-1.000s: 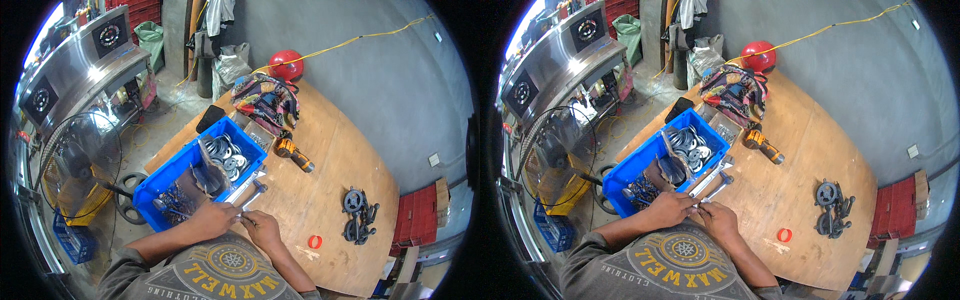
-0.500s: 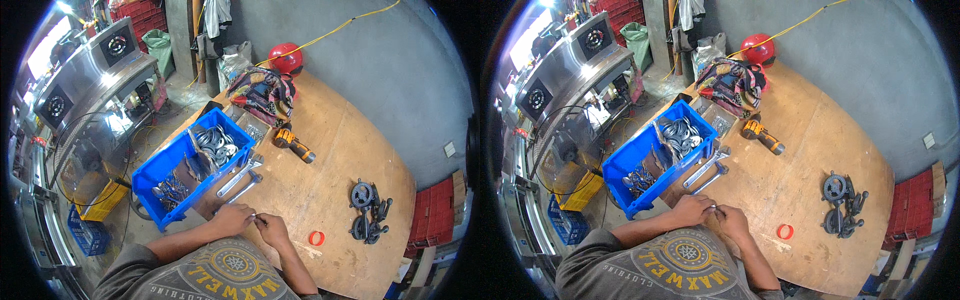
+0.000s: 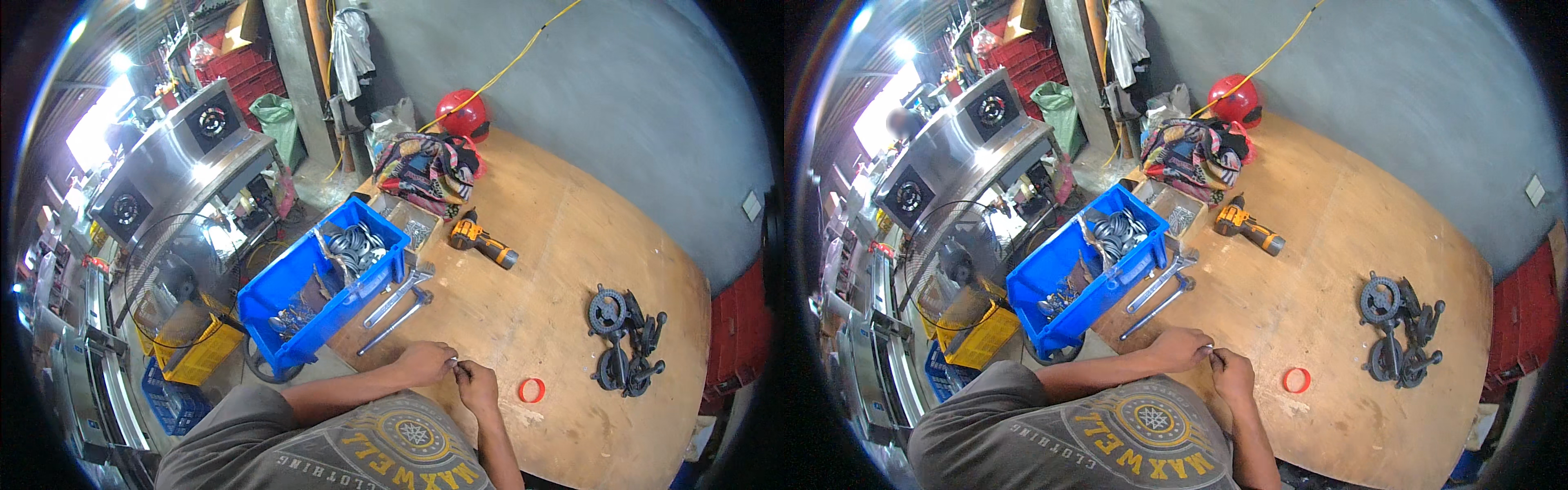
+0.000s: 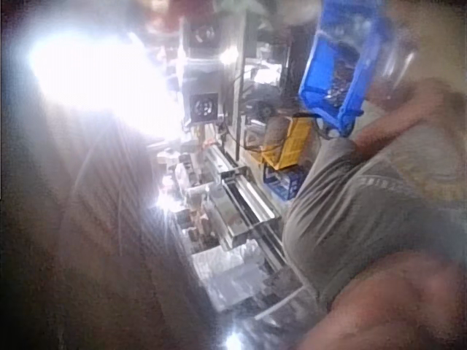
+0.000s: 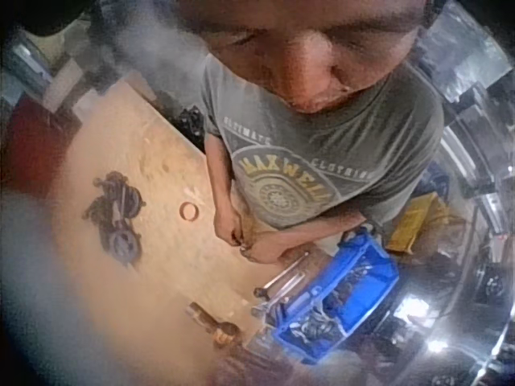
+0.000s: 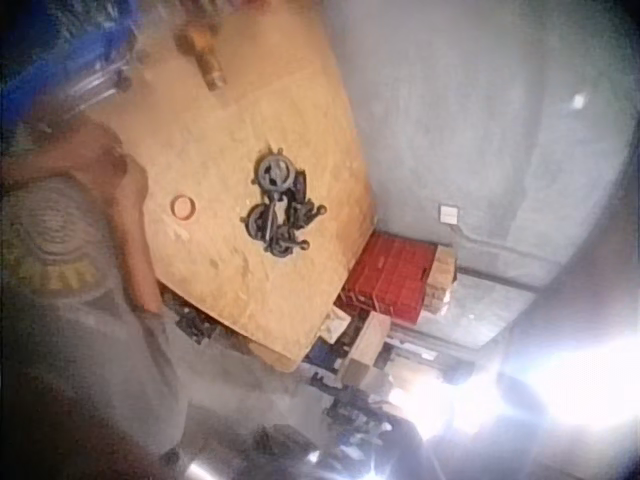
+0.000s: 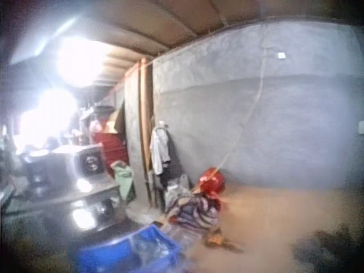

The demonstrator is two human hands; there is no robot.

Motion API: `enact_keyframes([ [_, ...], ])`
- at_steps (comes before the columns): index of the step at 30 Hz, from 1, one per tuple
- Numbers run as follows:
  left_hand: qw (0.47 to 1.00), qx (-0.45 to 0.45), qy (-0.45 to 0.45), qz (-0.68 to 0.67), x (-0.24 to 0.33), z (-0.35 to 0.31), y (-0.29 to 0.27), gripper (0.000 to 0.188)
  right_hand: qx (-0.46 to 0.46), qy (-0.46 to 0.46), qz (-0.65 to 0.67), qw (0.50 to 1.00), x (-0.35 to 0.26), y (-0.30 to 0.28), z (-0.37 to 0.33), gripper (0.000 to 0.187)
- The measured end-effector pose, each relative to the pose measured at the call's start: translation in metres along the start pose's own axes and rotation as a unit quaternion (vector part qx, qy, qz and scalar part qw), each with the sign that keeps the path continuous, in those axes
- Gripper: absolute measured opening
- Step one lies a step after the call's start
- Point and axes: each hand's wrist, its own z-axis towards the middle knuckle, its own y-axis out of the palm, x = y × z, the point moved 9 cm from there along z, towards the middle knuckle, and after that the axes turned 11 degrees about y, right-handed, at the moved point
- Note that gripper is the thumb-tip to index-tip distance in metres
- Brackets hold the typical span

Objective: The person repeatedly picks small metal parts from a blue bin and wraps each one with white tape. The wrapped parts are placed back into the bin. The person handles the parts one at a time throughout the clip.

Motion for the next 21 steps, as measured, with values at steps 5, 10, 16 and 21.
enact_keyframes([
  [5, 0.999, -0.014, 0.020, 0.030, -0.013, 0.004, 0.009, 0.022, -0.047, -0.018, 0.001, 0.999, -0.011, 0.007, -0.007, 0.023],
  [10, 0.975, -0.010, -0.172, 0.138, -0.123, -0.013, -0.037, 0.021, -0.191, -0.060, 0.089, 0.976, -0.017, -0.002, -0.032, 0.031],
  [16, 0.956, 0.034, -0.186, 0.226, -0.174, -0.027, -0.040, 0.024, 0.051, 0.010, 0.110, 0.993, 0.032, -0.073, 0.014, 0.014],
  [21, 0.932, 0.028, -0.346, 0.103, -0.226, -0.058, -0.010, 0.033, 0.035, 0.029, 0.075, 0.996, 0.046, -0.033, 0.006, 0.016],
])
